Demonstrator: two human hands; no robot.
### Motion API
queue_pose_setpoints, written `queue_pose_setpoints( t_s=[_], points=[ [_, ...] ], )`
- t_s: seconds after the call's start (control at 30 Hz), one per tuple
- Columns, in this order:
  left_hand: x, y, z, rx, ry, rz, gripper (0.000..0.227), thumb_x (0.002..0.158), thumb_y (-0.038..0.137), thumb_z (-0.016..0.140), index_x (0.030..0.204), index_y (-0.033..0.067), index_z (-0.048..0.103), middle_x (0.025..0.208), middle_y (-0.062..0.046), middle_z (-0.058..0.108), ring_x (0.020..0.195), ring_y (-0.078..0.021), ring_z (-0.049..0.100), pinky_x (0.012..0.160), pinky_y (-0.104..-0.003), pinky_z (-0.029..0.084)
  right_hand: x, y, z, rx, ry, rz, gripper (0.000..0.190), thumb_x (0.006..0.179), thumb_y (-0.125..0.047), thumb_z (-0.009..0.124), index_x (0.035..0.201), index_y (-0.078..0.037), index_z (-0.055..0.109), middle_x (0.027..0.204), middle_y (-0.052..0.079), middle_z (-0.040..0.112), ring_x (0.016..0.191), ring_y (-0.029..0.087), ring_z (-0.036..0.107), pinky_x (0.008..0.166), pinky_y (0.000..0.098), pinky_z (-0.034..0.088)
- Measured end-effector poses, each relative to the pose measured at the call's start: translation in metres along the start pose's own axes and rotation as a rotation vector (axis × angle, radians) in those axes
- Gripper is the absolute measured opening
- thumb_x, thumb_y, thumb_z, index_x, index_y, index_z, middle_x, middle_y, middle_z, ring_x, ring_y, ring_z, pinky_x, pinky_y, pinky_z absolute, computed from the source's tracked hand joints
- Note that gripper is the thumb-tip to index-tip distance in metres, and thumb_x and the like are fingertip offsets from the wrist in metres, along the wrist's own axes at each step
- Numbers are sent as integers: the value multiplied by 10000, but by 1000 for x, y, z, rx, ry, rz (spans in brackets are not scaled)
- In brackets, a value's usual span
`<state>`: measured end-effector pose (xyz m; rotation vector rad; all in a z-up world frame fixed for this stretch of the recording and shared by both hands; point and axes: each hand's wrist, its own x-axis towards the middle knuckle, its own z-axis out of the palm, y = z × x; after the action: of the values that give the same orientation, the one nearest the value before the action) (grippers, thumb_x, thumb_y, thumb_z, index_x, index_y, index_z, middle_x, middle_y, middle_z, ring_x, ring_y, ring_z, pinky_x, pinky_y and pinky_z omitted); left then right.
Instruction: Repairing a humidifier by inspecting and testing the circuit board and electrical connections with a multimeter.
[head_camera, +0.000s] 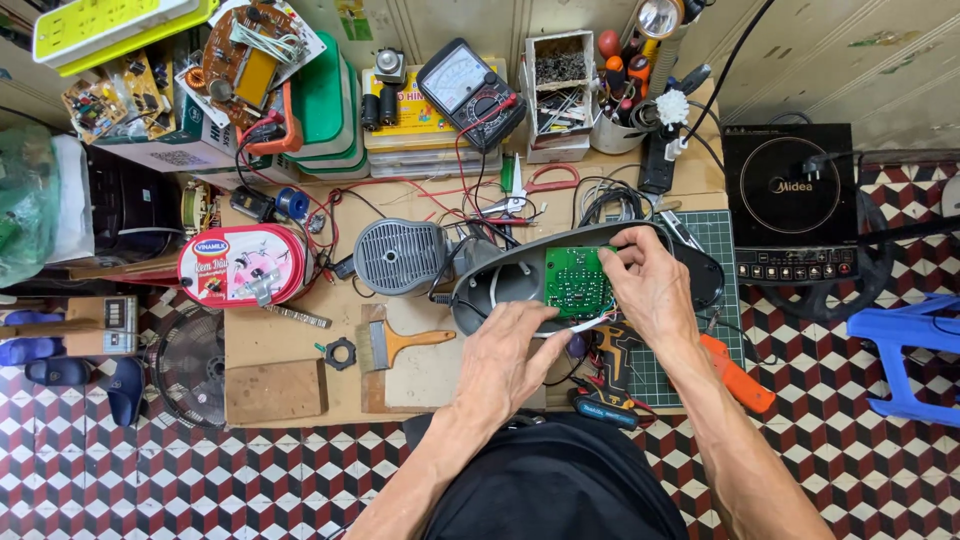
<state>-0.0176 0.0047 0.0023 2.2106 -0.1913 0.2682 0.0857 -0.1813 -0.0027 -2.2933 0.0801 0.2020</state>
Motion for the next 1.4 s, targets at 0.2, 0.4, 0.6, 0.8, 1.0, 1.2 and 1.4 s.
queue_pose_setpoints(
  t_s=[0.2,0.4,0.6,0.8,1.0,1.2,1.4],
  points=[
    [-3,2,-14,-9,5,13,319,882,208,789,1130,21,715,1164,-142,708,1058,-312,676,871,-384,558,-15,-12,-6,-23,39,-34,327,946,-220,677,1242,-81,677,850,88,744,611,173,684,576,342,542],
    [-6,-2,-18,32,13,3,324,885,194,785,1148,24,703,1196,-142,689,1084,-305,659,889,-388,558,-23,-6,-7,-210,137,-231,329,944,-213,683,1243,-76,691,972,175,742,666,310,721,617,441,555],
    [-10,-8,-20,83,51,7,310,875,191,782,1137,45,707,1213,-126,689,1105,-308,655,895,-386,552,-24,4,-6,-396,226,-341,298,957,-230,709,1215,-81,718,998,175,715,752,397,702,625,477,557],
    [-10,-13,-28,101,84,-11,287,878,172,770,1132,53,709,1215,-115,693,1111,-303,654,919,-388,544,-37,4,-10,-317,248,-314,356,944,-186,710,1268,-37,693,1001,179,705,736,341,693,643,443,540],
    [-7,-10,-36,100,152,-9,250,880,121,767,1116,57,717,1180,-123,701,1107,-306,660,915,-382,543,-55,22,-8,237,323,-110,251,1019,-132,663,1236,-19,717,927,17,705,714,61,557,621,241,492],
    [-22,-3,-42,22,195,-194,216,904,51,768,1120,56,760,873,-81,737,679,-203,659,586,-312,508,-84,34,-27,561,310,229,199,1040,-194,658,1085,-21,744,695,32,575,539,53,424,466,211,293],
    [-82,-26,-21,-15,-125,-591,159,944,223,721,961,69,759,731,-99,740,649,-210,725,631,-322,558,-111,87,0,456,243,236,386,1163,-246,541,1014,60,722,826,107,694,707,113,558,647,252,453]
  ],
)
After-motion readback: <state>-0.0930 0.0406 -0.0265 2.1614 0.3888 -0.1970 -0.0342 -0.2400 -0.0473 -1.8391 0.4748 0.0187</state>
